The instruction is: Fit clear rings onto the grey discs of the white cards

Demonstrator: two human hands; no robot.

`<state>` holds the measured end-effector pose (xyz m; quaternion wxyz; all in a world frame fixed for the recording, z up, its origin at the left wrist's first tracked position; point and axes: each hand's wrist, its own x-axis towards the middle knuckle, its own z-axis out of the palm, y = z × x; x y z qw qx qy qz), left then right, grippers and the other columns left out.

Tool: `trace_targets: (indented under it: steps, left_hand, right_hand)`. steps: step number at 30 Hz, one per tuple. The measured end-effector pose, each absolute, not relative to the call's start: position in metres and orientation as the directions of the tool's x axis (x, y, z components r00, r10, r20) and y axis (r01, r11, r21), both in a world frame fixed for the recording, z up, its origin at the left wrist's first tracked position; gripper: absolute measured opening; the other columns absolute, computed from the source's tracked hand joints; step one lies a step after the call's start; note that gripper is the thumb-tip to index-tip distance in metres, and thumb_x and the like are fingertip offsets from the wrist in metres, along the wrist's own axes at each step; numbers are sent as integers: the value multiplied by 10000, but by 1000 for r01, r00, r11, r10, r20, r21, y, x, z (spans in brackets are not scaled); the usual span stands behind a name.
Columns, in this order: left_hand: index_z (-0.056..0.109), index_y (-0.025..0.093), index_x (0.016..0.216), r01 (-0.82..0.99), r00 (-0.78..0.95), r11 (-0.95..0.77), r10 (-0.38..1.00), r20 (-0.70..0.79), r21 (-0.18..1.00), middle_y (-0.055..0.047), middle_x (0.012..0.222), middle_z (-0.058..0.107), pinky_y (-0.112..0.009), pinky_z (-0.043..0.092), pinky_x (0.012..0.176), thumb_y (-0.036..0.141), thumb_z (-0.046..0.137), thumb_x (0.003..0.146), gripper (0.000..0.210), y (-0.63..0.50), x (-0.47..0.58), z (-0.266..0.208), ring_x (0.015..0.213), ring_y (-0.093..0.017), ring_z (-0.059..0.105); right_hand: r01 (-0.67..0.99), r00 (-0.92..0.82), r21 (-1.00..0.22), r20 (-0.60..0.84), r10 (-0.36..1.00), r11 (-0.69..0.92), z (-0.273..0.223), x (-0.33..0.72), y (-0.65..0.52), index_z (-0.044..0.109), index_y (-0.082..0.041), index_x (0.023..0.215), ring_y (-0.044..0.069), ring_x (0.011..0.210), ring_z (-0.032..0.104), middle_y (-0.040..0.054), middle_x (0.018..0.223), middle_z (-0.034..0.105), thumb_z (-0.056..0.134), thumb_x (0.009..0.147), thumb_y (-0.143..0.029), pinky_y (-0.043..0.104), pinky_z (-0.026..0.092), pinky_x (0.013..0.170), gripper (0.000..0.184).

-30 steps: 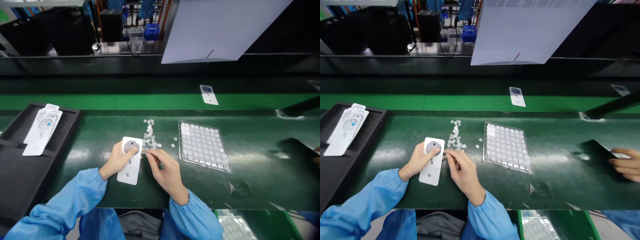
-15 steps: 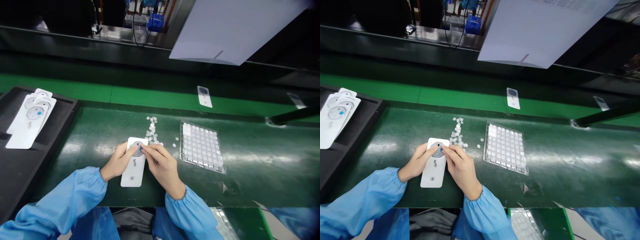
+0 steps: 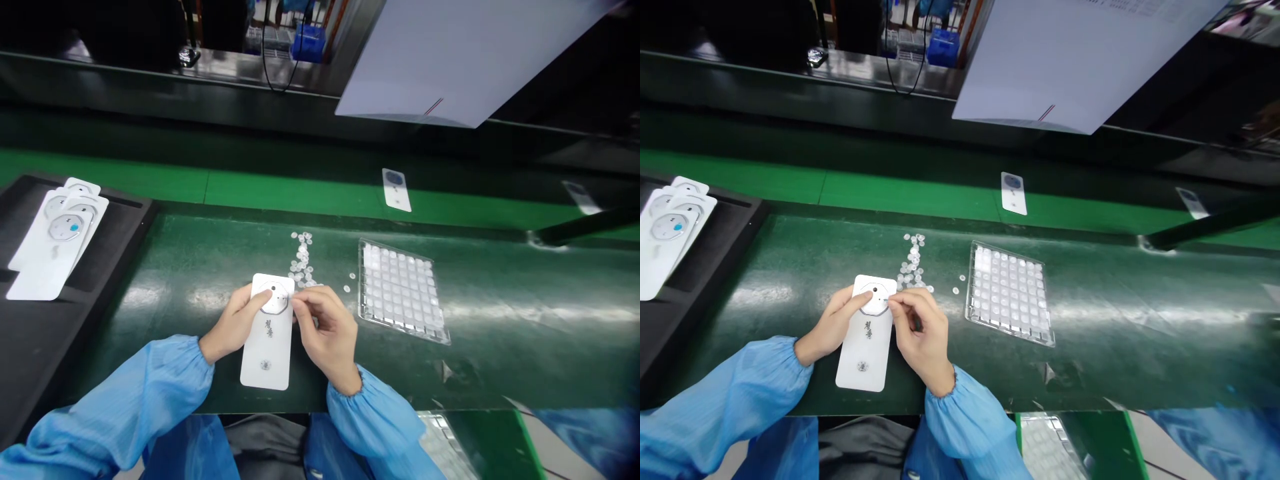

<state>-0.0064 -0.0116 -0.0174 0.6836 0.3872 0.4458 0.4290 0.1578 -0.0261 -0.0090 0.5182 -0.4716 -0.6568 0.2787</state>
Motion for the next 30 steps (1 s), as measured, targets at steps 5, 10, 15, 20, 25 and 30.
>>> trace_targets:
  steps: [5, 10, 15, 20, 25, 30]
  left_hand:
    - [710, 117, 1053, -358, 310, 518, 851, -425, 776, -113, 899, 760, -318, 574, 587, 489, 738, 810, 444, -11, -4, -9, 681, -252, 726]
    - [713, 100, 1068, -370, 293, 543, 838, -460, 754, -146, 951, 777, -324, 586, 553, 495, 797, 744, 518, -11, -3, -2, 714, -298, 755]
    - [707, 83, 1105, -317, 271, 546, 836, -478, 776, -166, 953, 784, -330, 589, 551, 505, 790, 761, 551, -10, -3, -3, 697, -299, 756]
    - [699, 111, 1136, -276, 237, 534, 844, -482, 799, -174, 1104, 770, -353, 610, 570, 505, 784, 779, 539, -8, -3, -3, 823, -346, 771]
    - [698, 118, 1176, -257, 249, 519, 851, -463, 815, -171, 1143, 764, -364, 625, 638, 511, 770, 806, 544, -9, -5, -5, 902, -358, 770]
    - [689, 97, 1154, -272, 245, 521, 851, -465, 809, -185, 1084, 773, -351, 607, 588, 533, 792, 769, 591, -9, -5, -4, 818, -338, 770]
  right_hand:
    - [152, 175, -946, 310, 934, 286, 2, 193, -41, 727, -213, 868, 119, 635, 578, 19, 821, 624, 696, 925, -203, 245, 470, 521, 65]
    - [111, 572, -994, 83, 816, 23, -7, 325, -122, 700, -212, 709, 130, 609, 570, 20, 784, 628, 870, 701, -395, 253, 472, 509, 250]
    - [361, 805, -775, -21, 593, -518, -53, 415, -215, 661, -261, 611, 328, 720, 674, 100, 711, 674, 745, 614, -597, 482, 566, 613, 346]
    - [678, 726, -512, 357, 587, -528, -60, 381, -196, 755, -187, 853, 419, 905, 698, 206, 911, 744, 658, 802, -455, 598, 538, 826, 290]
    - [861, 165, -495, 487, 858, 116, -25, 298, -85, 771, -217, 1022, 237, 799, 702, 79, 894, 767, 597, 981, -299, 372, 552, 746, 196]
    - [948, 20, -303, 372, 928, 101, -21, 265, -5, 803, -207, 932, 243, 790, 662, 77, 842, 739, 691, 948, -353, 345, 500, 661, 185]
